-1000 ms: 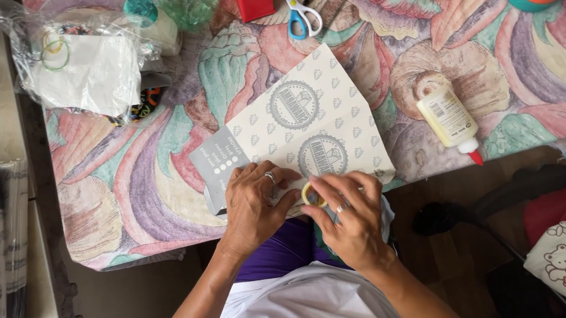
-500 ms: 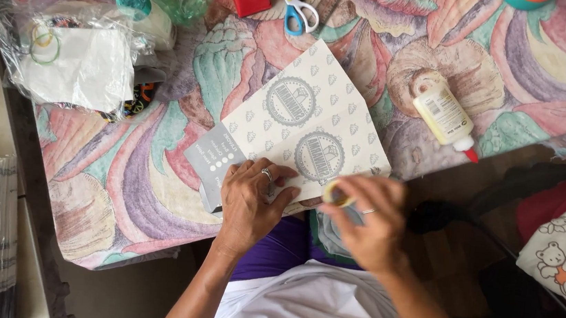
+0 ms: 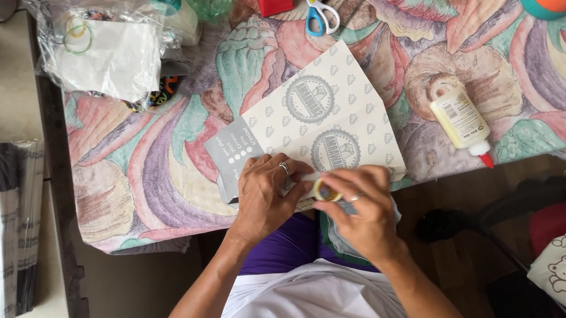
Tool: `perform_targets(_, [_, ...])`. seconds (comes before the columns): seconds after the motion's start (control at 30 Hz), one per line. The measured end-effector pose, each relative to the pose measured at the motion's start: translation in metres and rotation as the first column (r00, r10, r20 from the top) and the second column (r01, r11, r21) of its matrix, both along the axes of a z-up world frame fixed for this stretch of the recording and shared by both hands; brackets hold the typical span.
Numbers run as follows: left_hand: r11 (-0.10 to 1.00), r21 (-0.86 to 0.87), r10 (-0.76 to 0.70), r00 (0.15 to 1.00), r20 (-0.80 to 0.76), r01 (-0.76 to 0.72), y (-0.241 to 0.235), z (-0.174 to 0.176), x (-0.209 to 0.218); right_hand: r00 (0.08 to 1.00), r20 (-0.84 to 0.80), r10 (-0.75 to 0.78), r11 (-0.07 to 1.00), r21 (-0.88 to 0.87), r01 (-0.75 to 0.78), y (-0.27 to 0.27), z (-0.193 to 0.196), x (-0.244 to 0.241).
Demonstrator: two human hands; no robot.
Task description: The person prepares packaging sleeves by hand, using scissors to cut small labels, applying adhesive with a glue bottle, and securing parts with tape. They organize the materials on a patterned surface and place the finished sleeves aside.
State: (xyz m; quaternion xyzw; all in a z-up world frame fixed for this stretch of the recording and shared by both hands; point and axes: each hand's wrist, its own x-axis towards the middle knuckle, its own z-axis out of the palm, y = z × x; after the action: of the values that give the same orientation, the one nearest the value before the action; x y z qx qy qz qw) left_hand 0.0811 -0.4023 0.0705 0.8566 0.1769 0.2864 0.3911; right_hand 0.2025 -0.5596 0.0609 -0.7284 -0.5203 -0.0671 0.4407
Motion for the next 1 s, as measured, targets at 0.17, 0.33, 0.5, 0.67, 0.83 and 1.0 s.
perform_targets(0.17, [1.0,0.018,-0.01,0.993,0.12,0.008,-0.002,0.007,-0.007,0.991,-0.051,0.122,0.992,-0.019,-0.123,0.01,0.007,-0.004])
perform_targets(0.33, [0.897,0.438,-0.167,0.964,0.206,0.062,-0.031,0.0,-0.004,0.997,-0.083,-0.008,0.998,-0.055,0.003,0.004,-0.019,-0.006])
perform_targets(0.5, [0.887,0.456,-0.059,0.963,0.262,-0.07,-0.054,-0.019,0.004,0.981,0.174,0.088,0.995,0.04,-0.096,-0.005,-0.006,0.009])
perform_targets(0.67, [0.851,0.507,-0.021,0.956,0.294,-0.137,-0.056,-0.028,-0.002,0.934,0.343,0.102,0.983,0.108,-0.147,-0.01,-0.024,0.021])
perform_targets(0.83, [0.783,0.612,-0.003,0.984,0.18,-0.11,-0.024,-0.014,-0.033,0.935,0.34,0.095,0.984,0.11,-0.14,-0.009,-0.024,0.025])
perform_targets(1.0, [0.739,0.672,-0.058,0.99,0.132,-0.046,0.043,-0.006,-0.095,0.933,0.34,0.117,0.983,0.091,-0.156,-0.012,-0.027,0.029])
